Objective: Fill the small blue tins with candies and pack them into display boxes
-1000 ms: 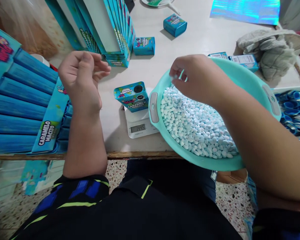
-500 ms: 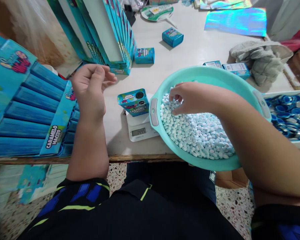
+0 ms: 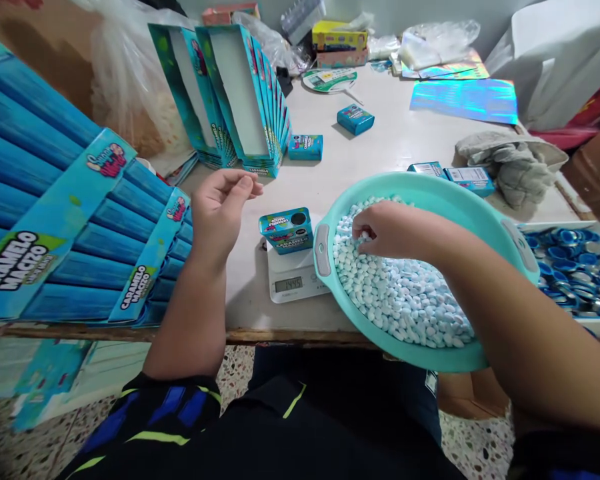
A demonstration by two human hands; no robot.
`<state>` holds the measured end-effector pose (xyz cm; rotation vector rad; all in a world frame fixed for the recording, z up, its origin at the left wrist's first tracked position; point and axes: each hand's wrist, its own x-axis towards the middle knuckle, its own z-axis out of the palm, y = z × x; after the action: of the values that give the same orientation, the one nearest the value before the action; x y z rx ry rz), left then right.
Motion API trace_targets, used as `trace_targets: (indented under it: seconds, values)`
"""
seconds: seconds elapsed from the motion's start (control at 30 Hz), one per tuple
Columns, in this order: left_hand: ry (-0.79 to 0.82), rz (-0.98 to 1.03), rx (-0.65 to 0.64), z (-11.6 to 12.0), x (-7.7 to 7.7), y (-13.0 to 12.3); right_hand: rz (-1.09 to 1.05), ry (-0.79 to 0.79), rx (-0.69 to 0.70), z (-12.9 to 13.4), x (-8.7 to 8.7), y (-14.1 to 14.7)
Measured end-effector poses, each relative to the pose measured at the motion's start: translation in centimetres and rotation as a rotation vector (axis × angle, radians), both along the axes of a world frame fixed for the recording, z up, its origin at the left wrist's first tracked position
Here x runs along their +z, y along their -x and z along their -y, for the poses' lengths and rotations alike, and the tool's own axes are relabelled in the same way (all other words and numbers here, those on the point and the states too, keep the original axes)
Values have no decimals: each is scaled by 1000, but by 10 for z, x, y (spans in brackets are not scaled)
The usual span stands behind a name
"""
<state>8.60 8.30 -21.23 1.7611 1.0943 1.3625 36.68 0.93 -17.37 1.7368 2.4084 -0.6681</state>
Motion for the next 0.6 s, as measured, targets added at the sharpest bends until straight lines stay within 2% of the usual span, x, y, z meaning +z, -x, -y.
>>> trace_targets:
  seconds: [0.33,0.53,0.6]
  values:
    - [-49,36,-82,4,-2,-3,-49,-145,-114,1,5,-3]
    - [-93,111,-121,1,-4,-4,46,-197,-171,-4,8,4]
    - [-94,115,-127,3,-4,-4,89,-223,-153,-8,12,11]
